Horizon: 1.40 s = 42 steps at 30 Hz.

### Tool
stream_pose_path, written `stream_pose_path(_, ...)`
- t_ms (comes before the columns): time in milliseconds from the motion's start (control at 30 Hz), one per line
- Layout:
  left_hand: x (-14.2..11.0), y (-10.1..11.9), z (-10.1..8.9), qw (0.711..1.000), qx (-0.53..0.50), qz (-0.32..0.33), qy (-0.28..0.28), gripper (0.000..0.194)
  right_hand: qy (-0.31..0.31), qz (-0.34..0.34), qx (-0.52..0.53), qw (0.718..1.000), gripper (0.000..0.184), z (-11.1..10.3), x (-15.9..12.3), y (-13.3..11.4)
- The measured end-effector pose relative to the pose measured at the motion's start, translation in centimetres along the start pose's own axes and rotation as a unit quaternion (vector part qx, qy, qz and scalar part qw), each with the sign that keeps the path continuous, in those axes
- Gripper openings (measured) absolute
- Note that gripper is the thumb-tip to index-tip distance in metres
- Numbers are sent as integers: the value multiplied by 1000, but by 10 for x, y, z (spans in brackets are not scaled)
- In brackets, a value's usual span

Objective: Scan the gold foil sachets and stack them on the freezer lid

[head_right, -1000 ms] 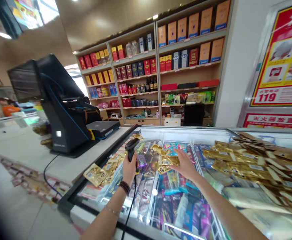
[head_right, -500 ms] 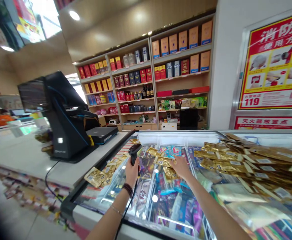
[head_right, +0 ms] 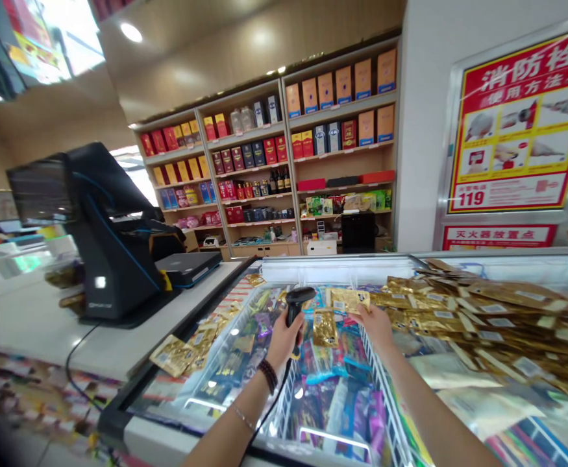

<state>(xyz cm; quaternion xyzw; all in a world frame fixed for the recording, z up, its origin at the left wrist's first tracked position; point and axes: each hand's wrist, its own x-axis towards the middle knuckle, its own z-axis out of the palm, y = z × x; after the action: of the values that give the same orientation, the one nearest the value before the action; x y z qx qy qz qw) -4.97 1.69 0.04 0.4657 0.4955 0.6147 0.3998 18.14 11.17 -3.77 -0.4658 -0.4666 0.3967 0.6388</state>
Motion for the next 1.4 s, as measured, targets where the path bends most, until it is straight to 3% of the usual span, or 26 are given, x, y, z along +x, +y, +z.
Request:
stream_pose_path(133, -8, 1, 33, 997, -38, -7, -68, 63, 10, 26, 69, 997, 29, -6, 7, 1)
stream_pose_path(267, -20, -5, 48, 995, -44, -21, -92, 64, 7, 32, 106, 994, 26, -1, 20, 7)
stream_pose_path(567, -21, -5, 32, 998, -49, -12, -44, 65, -2, 35, 122, 992, 31, -7, 26, 17)
stream_pose_path(1400, -29, 0, 28, 996, -48, -12, -72, 66, -1, 28, 108, 994, 33, -6, 22, 14)
